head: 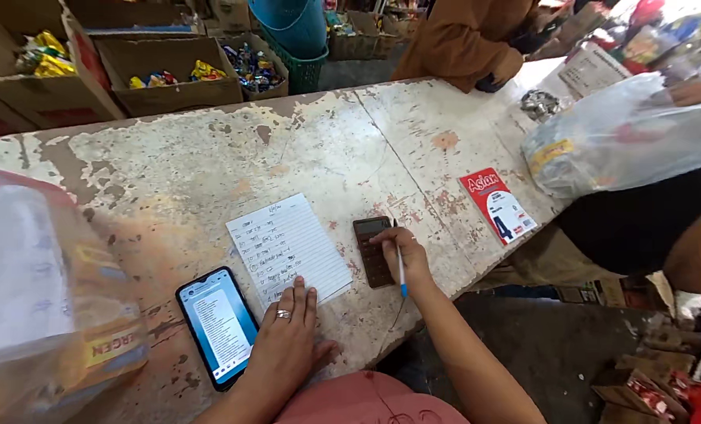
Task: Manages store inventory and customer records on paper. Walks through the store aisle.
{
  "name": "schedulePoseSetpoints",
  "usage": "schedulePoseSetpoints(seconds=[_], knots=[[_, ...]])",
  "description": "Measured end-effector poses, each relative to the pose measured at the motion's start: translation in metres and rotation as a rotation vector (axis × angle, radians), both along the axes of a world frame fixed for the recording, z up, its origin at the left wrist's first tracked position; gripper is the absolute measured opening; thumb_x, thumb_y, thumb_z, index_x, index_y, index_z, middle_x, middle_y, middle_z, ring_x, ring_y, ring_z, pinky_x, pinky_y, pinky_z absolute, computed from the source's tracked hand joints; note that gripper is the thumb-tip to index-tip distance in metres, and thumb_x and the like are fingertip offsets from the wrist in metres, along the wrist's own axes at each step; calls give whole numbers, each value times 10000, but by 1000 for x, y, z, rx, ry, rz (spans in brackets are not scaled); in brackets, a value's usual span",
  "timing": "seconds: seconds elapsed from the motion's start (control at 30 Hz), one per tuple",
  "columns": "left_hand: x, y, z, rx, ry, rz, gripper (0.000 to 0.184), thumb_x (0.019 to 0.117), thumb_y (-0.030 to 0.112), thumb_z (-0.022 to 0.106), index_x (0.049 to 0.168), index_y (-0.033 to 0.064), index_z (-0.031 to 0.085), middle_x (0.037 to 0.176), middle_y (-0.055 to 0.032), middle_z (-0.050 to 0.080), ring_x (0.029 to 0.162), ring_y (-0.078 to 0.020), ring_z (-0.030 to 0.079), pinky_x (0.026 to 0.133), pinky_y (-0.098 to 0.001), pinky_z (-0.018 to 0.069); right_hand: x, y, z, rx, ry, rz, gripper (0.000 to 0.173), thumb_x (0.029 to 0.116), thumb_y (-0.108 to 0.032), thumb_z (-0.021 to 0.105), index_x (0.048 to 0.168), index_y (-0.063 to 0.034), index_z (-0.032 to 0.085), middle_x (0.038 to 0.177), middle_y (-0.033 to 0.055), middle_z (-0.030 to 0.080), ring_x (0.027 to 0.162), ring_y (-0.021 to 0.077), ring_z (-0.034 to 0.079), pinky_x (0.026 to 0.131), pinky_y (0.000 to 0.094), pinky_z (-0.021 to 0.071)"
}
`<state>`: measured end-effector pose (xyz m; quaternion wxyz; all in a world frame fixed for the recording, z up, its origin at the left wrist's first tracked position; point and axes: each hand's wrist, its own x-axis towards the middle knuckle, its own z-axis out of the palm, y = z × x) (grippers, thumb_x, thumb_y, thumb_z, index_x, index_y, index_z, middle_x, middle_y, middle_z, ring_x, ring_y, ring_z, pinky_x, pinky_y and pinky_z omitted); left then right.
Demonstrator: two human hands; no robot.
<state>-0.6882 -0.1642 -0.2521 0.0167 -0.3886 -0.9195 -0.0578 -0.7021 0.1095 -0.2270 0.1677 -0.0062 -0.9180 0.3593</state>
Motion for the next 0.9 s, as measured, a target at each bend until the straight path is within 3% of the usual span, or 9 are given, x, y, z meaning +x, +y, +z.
schedulePoseSetpoints(seconds=[0.1, 0.17, 0.27, 0.37, 0.47, 0.53, 0.67, 0.8, 0.9], knots=[[0, 0, -1, 22, 17, 0, 1013, 863, 758, 482, 1397, -101, 543, 1477, -315, 499, 1280, -438, 591, 961, -527, 522, 7, -5, -11, 177, -21, 47, 264, 949, -87, 516, 1135, -34, 695, 1229, 81, 722, 1285, 328, 581, 1080, 571, 417], [0, -1, -1, 29, 15, 1, 1003, 854, 746, 511, 1393, -99, 548, 1476, -313, 501, 1277, -441, 593, 967, -526, 520, 5, -12, -15, 263, -4, 35, 259, 952, -93, 523, 1129, -43, 706, 1245, 66, 720, 1317, 336, 563, 1100, 599, 383], [0, -3, -1, 18, -10, 7, 996, 859, 740, 523, 1409, -90, 537, 1497, -311, 480, 1296, -445, 579, 984, -537, 513, 1, -15, -17, 325, -15, 35, 234, 964, -101, 534, 1121, -52, 700, 1201, 65, 731, 1308, 345, 573, 1106, 607, 381], [-1, -4, -2, 31, 14, -9, 998, 860, 746, 502, 1402, -92, 544, 1480, -321, 493, 1278, -456, 589, 963, -542, 523, 18, -8, -12, 229, 35, 24, 303, 958, -98, 513, 1192, -31, 694, 1209, 82, 731, 1337, 364, 547, 1140, 594, 355], [-1, -4, -5, 35, 40, -9, 1003, 866, 760, 463, 1394, -87, 554, 1473, -312, 505, 1270, -449, 596, 953, -532, 528, 48, -4, -16, 236, 171, -26, 244, 950, -97, 509, 1117, -84, 687, 1167, 45, 747, 1275, 309, 596, 1116, 547, 398], [0, -4, -3, 15, 25, -6, 999, 872, 758, 457, 1400, -85, 549, 1482, -309, 498, 1278, -448, 590, 961, -529, 523, 66, -6, -24, 268, 152, -26, 209, 971, -122, 484, 1095, -124, 653, 1181, 29, 741, 1261, 289, 597, 1120, 526, 380], [-1, -2, -1, 4, 8, -2, 992, 872, 746, 476, 1406, -87, 542, 1493, -303, 490, 1293, -441, 581, 971, -532, 518, 71, -6, -32, 312, 124, -37, 211, 983, -165, 479, 1094, -119, 652, 1209, 53, 735, 1271, 316, 602, 1106, 588, 371], [1, -3, 1, -11, -8, -2, 974, 872, 723, 524, 1414, -87, 533, 1498, -299, 486, 1299, -433, 579, 977, -527, 518, 58, 1, -29, 287, 70, -99, 263, 950, -148, 528, 1118, -38, 696, 1208, 87, 733, 1272, 387, 601, 1098, 675, 362], [-2, -2, 4, -20, -23, -2, 969, 880, 730, 507, 1419, -76, 534, 1506, -287, 483, 1309, -425, 573, 988, -514, 515, 67, -2, -31, 301, 149, -86, 235, 980, -184, 487, 1099, -91, 666, 1134, 61, 745, 1204, 317, 633, 1121, 599, 370]])
